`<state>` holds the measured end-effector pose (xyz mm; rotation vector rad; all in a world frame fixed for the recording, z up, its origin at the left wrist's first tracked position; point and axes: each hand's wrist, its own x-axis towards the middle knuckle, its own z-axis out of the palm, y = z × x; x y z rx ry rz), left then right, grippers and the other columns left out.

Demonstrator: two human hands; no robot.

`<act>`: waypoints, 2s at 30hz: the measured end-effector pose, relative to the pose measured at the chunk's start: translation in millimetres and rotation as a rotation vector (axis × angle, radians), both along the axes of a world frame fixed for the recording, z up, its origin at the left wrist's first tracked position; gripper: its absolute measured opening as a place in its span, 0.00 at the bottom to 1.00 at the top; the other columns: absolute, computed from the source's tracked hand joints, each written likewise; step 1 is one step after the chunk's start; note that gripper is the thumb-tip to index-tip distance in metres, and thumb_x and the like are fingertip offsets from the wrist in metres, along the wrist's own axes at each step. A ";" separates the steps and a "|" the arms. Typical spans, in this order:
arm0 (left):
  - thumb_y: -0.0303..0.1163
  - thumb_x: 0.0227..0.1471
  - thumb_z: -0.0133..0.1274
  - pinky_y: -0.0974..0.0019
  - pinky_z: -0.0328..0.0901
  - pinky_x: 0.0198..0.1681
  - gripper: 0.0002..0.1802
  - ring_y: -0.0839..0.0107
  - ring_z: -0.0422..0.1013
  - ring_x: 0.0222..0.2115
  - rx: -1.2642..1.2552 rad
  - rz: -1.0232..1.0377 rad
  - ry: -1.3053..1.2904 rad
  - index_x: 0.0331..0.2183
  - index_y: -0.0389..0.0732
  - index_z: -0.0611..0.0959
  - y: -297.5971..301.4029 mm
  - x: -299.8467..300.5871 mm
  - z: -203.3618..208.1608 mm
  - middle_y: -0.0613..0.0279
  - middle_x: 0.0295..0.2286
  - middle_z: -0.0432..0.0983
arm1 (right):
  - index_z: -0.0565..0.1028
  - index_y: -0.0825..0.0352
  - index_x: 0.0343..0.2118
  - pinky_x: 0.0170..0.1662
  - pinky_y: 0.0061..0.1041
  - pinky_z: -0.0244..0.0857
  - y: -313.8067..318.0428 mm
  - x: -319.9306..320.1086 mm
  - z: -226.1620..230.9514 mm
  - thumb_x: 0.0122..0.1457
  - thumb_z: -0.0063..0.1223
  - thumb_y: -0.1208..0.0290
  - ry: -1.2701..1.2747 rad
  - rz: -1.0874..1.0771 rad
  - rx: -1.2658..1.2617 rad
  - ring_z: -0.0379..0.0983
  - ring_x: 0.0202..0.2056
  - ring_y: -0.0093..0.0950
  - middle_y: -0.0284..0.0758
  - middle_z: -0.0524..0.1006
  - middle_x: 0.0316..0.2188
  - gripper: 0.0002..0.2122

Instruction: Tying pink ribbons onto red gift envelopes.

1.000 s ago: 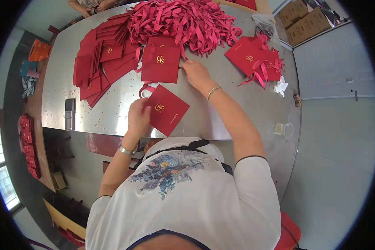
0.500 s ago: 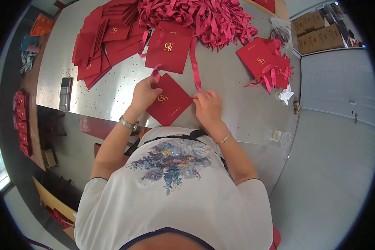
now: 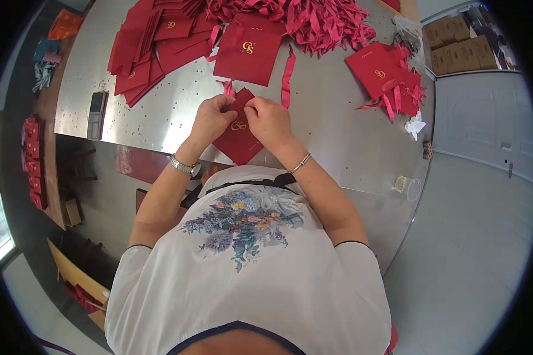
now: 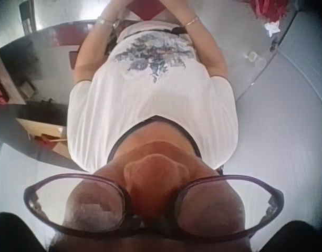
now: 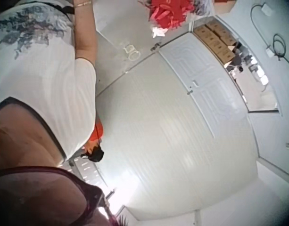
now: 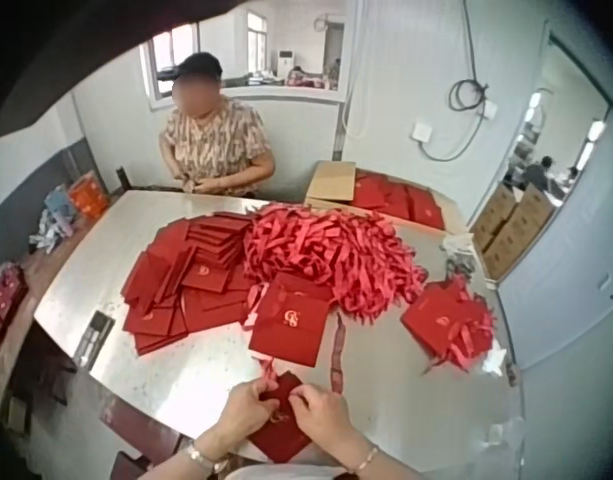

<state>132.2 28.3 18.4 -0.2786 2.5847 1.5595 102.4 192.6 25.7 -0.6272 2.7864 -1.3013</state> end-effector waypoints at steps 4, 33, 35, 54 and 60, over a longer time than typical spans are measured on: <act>0.24 0.44 0.56 0.69 0.69 0.36 0.16 0.70 0.75 0.31 -0.002 -0.002 0.005 0.39 0.32 0.79 2.9 3.9 3.5 0.54 0.31 0.79 | 0.77 0.66 0.28 0.30 0.33 0.69 -2.5 0.5 3.8 0.50 0.56 0.71 0.029 0.046 0.002 0.75 0.26 0.39 0.41 0.77 0.24 0.05; 0.27 0.46 0.53 0.62 0.68 0.36 0.08 0.57 0.75 0.30 -0.045 -0.275 0.102 0.31 0.36 0.81 3.5 2.5 23.5 0.49 0.28 0.77 | 0.75 0.64 0.28 0.33 0.36 0.68 21.2 19.3 16.2 0.51 0.56 0.67 0.003 0.059 0.013 0.75 0.29 0.38 0.37 0.78 0.26 0.07; 0.25 0.46 0.53 0.62 0.68 0.33 0.07 0.55 0.74 0.28 -0.163 -0.260 0.185 0.31 0.35 0.80 12.1 4.7 26.4 0.48 0.26 0.76 | 0.74 0.63 0.34 0.38 0.36 0.66 24.8 20.4 11.2 0.48 0.59 0.65 -0.126 0.072 0.038 0.74 0.36 0.38 0.37 0.77 0.33 0.13; 0.23 0.47 0.54 0.67 0.67 0.31 0.05 0.66 0.74 0.25 -0.082 0.170 0.174 0.31 0.36 0.80 11.2 25.4 -18.9 0.54 0.23 0.77 | 0.66 0.63 0.49 0.49 0.38 0.57 38.5 33.4 -21.1 0.38 0.68 0.61 -0.020 0.060 0.354 0.63 0.50 0.37 0.37 0.68 0.47 0.32; 0.24 0.53 0.50 0.75 0.64 0.37 0.06 0.82 0.68 0.32 0.210 -0.001 -0.071 0.34 0.35 0.79 3.8 16.6 -4.8 0.70 0.30 0.75 | 0.64 0.63 0.52 0.51 0.40 0.56 37.7 31.2 -15.6 0.39 0.67 0.61 -0.073 0.075 0.346 0.61 0.52 0.38 0.38 0.67 0.49 0.35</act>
